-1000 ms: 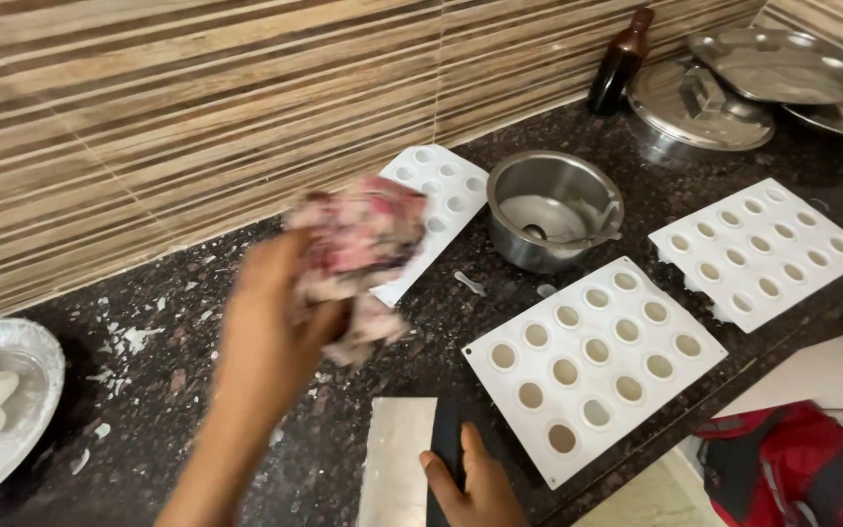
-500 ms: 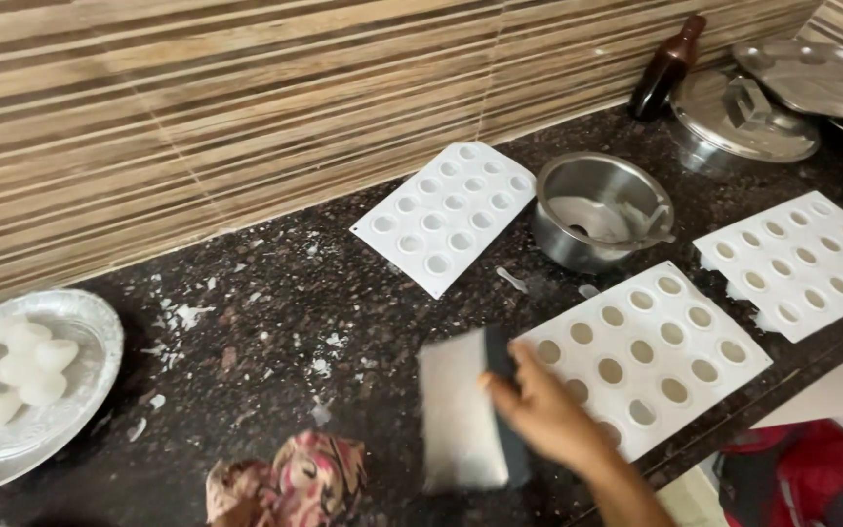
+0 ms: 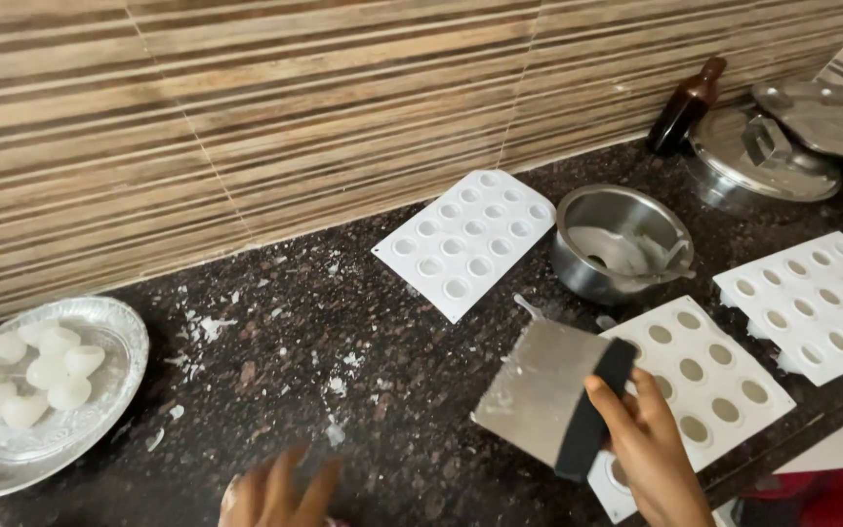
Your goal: The person rolls white dough pieces in flour on a plate to form round balls and sets them aside. They then arrange perforated white mold sheets on the counter and use a bench scraper to gather scattered flour and dough scraps from the countertop.
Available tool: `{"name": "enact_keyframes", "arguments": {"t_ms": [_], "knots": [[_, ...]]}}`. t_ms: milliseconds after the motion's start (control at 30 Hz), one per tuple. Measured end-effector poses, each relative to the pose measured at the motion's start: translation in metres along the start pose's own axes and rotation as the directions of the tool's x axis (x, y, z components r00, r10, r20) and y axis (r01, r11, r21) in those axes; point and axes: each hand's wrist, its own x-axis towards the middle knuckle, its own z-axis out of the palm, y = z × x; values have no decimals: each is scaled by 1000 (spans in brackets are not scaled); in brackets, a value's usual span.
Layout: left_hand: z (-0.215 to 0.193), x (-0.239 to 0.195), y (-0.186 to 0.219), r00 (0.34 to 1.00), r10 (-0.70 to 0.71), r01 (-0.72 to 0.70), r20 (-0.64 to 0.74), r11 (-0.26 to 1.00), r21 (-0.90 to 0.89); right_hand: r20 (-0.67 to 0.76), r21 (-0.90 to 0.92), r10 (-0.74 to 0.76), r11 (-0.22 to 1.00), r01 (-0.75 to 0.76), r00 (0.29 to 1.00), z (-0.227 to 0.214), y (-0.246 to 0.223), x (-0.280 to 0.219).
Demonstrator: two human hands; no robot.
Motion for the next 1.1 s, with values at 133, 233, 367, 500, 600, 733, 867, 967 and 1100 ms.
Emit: {"name": "enact_keyframes", "arguments": {"t_ms": [133, 233, 367, 500, 600, 733, 867, 967, 1100], "knots": [[-28, 182, 70, 944, -150, 319, 293, 638, -701, -32, 139, -32, 990, 36, 999, -40, 49, 19], [95, 259, 53, 730, -363, 645, 579, 87, -759, -3, -102, -82, 991, 81, 997, -68, 67, 35], [146, 314, 48, 721, -427, 592, 546, -30, -805, -118, 162, 99, 984, -79, 988, -87, 51, 47], [104, 337, 45, 671, -522, 591, 527, -54, -805, -195, 52, 54, 998, -45, 979, -108, 68, 68], [57, 337, 20, 683, -575, 619, 451, 126, -775, -170, -46, -54, 998, 47, 984, -118, 86, 87], [-5, 309, -24, 683, -593, 677, 427, 295, -674, 12, -22, 24, 999, -23, 1000, -73, 44, 77], [-32, 246, -72, 638, -663, 738, 391, 381, -557, 11, 17, 109, 994, -109, 994, -38, 19, 76], [-43, 201, -98, 593, -722, 764, 356, 367, -530, 4, -133, 92, 987, -91, 996, -23, -6, 79], [-34, 164, -121, 561, -761, 747, 327, 294, -597, -103, -293, 87, 949, -114, 991, -5, -25, 73]]}}
